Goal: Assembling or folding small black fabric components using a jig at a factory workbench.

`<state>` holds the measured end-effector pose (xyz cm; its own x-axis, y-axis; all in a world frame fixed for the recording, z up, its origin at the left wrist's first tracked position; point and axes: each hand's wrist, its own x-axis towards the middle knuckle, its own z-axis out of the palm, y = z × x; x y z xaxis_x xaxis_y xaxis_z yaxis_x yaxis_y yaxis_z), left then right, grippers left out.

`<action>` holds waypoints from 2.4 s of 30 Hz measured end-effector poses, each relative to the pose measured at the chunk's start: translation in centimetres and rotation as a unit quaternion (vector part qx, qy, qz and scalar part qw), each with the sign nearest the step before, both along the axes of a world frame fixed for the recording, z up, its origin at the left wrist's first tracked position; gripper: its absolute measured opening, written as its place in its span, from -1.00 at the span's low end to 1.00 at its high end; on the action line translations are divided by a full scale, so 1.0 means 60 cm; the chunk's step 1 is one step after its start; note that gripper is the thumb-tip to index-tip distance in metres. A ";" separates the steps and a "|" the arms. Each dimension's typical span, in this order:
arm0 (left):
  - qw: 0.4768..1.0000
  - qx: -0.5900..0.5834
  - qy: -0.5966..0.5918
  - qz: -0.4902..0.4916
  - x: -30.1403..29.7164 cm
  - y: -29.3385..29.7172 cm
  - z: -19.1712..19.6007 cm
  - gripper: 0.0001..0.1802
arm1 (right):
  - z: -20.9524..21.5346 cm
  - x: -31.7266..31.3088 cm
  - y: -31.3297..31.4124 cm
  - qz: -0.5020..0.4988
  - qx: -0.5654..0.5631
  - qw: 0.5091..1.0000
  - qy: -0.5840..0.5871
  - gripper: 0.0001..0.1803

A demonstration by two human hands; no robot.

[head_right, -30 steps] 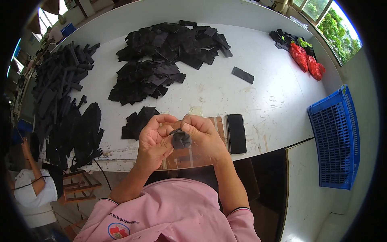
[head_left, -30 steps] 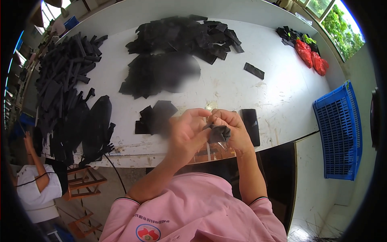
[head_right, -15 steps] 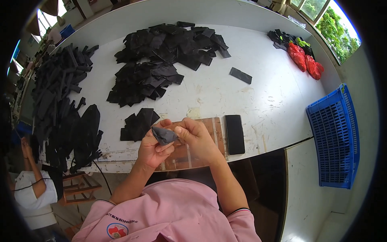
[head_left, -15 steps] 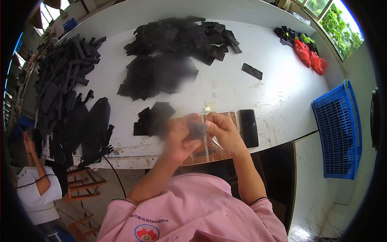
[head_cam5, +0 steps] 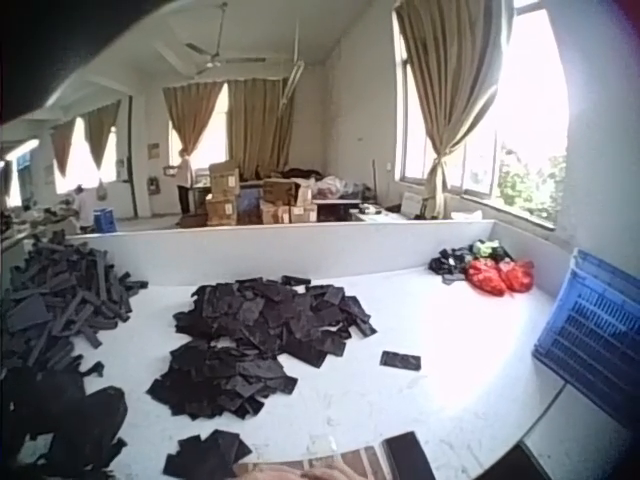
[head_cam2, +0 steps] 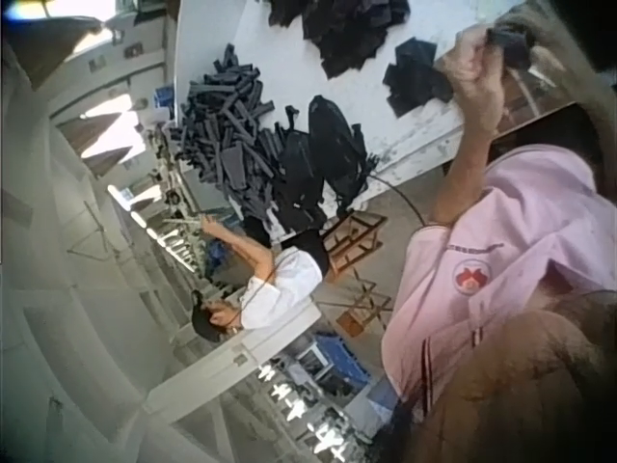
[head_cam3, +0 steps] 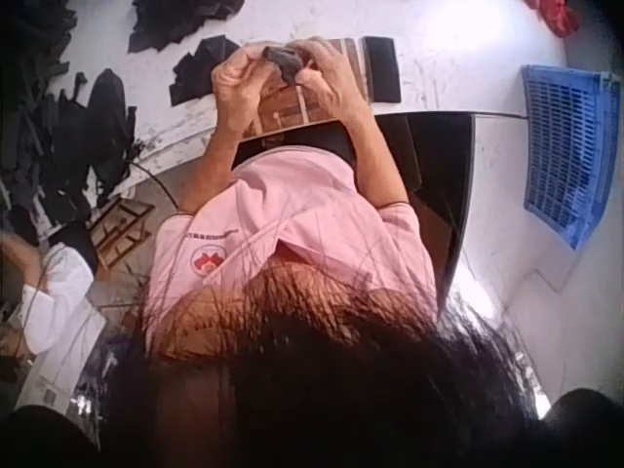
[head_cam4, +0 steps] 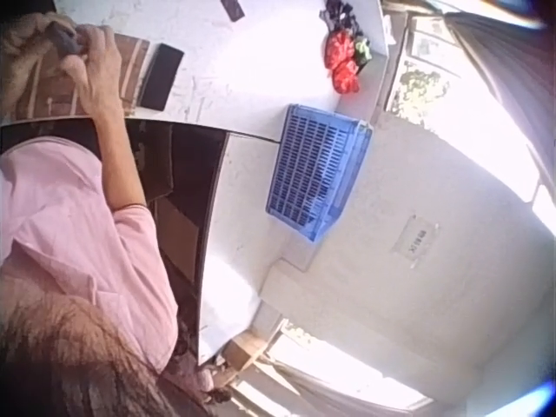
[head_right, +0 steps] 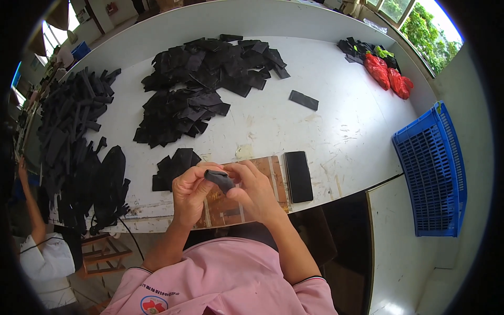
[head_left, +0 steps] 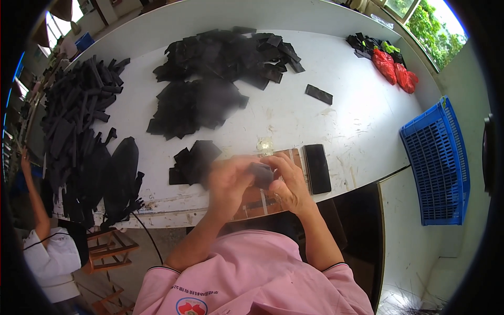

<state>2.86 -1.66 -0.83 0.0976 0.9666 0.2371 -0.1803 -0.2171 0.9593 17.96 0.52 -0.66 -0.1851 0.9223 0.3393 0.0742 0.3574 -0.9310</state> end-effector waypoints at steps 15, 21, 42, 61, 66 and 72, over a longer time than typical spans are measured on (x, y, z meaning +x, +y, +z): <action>0.985 -0.015 0.134 -0.107 0.008 0.038 0.007 -0.89 | -0.073 0.000 -0.010 0.026 0.088 0.979 -0.180 -0.84; 0.961 0.085 0.249 -0.089 -0.005 0.039 0.011 -0.87 | -0.075 -0.013 -0.012 0.042 0.069 0.983 -0.166 -0.85; 0.967 -0.103 -0.231 -0.026 -0.008 0.007 -0.025 -0.82 | -0.067 -0.014 -0.012 0.006 0.098 0.931 -0.353 -0.71; 0.779 -0.019 0.493 0.386 -0.169 0.150 -0.234 -0.69 | -0.005 0.076 -0.065 -0.074 -0.106 0.991 -0.046 -0.59; 0.800 -0.087 0.568 0.173 -0.182 0.188 -0.219 -0.80 | -0.179 0.178 -0.230 -0.196 -0.251 0.908 -0.271 -0.58; 0.818 0.187 0.443 0.316 -0.170 0.156 -0.112 -0.86 | -0.391 0.233 -0.330 -0.182 -0.296 0.777 -0.525 -0.51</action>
<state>-7.36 7.72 -7.55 -0.0996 0.7664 0.6346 0.8119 -0.3061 0.4971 31.92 -19.29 -24.14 0.2357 0.9156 -0.3258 0.9001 -0.3321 -0.2821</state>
